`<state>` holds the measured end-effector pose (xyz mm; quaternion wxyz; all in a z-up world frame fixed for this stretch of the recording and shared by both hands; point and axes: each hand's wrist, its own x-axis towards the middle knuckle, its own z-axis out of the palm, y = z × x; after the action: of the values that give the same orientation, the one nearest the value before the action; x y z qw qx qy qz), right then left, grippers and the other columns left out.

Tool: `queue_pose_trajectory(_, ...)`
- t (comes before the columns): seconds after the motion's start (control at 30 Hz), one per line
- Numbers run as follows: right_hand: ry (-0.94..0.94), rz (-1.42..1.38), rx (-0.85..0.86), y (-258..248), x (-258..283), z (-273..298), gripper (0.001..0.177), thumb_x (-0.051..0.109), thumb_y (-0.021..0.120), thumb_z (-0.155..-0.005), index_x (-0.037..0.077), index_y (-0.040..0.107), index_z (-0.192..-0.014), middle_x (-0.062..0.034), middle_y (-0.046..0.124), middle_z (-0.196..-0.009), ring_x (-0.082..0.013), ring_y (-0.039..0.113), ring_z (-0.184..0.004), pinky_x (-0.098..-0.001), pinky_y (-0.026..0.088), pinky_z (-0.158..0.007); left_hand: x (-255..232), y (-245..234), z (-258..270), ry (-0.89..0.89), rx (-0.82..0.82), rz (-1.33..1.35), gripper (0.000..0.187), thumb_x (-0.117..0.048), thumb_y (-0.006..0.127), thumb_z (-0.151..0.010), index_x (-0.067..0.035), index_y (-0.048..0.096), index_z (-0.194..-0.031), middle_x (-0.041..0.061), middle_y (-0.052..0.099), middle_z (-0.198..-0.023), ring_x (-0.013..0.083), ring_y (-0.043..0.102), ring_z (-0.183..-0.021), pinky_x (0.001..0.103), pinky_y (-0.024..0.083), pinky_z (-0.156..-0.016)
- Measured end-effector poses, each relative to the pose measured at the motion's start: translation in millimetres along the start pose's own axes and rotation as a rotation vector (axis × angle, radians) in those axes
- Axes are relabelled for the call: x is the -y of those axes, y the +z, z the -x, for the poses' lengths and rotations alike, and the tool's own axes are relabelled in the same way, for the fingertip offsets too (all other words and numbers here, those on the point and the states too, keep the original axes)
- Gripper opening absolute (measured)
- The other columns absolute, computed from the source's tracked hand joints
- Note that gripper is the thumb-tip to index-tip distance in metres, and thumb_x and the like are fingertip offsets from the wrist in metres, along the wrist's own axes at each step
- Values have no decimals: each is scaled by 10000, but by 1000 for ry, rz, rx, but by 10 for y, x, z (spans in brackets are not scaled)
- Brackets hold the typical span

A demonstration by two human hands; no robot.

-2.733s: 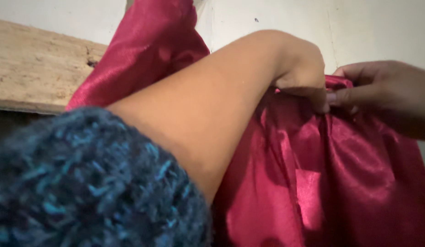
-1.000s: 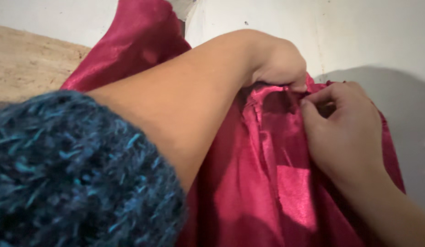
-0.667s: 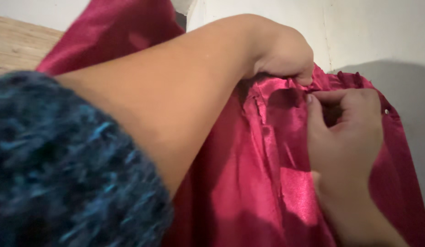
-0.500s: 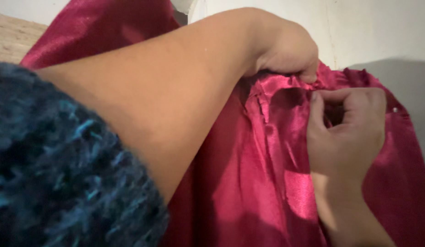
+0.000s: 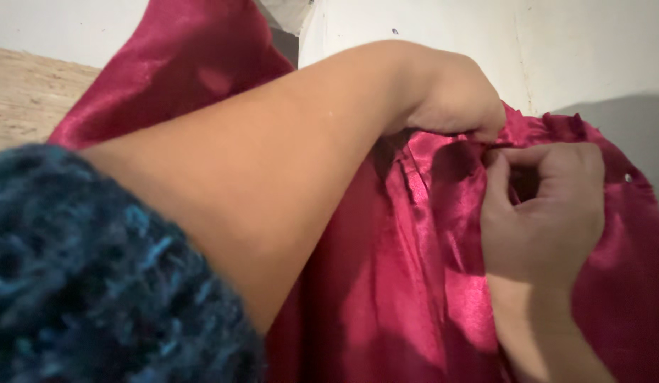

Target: The person hand-sews a red satin curtain by repeatedly inserting a needle and pulling thread through the fabric. The hands gather and adjust the curtain edge while stitching along the top hem.

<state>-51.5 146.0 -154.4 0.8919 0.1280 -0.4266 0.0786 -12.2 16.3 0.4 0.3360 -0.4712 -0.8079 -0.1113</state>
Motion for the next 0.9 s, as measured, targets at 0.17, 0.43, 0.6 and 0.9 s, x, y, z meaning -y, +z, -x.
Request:
queue_pose_trajectory(0.17,104,-4,227,-355,99,-202,123,77,774,-948,20,665,-958,-133,608,-948,-246,625,-754,-373,500,-665,-84,27,42,39,8,-194,432,-401,820,-771,-63,798,-1038,96,724,-1052,218,663,-908,391,533,-843)
queue_pose_trajectory(0.43,-130,108,343,-474,81,-461,89,108,739,-939,32,695,-953,-112,645,-895,-268,650,-740,-409,523,-672,-112,2,50,-27,-14,-268,412,-363,713,-775,9,775,-941,164,776,-935,266,659,-775,433,543,-723)
queue_pose_trajectory(0.6,-192,105,379,-465,78,-508,69,105,722,-934,42,697,-939,-103,648,-889,-260,648,-692,-399,526,-653,-39,-15,-52,203,44,-533,374,-394,622,-862,-118,787,-1052,142,755,-990,310,665,-829,432,521,-752)
queue_pose_trajectory(0.9,-130,97,383,-451,111,-484,72,96,736,-899,26,717,-904,-112,645,-832,-246,644,-659,-383,521,-615,-102,1,54,-13,11,-304,437,-381,720,-779,-61,777,-1071,118,740,-1143,255,687,-961,408,543,-846)
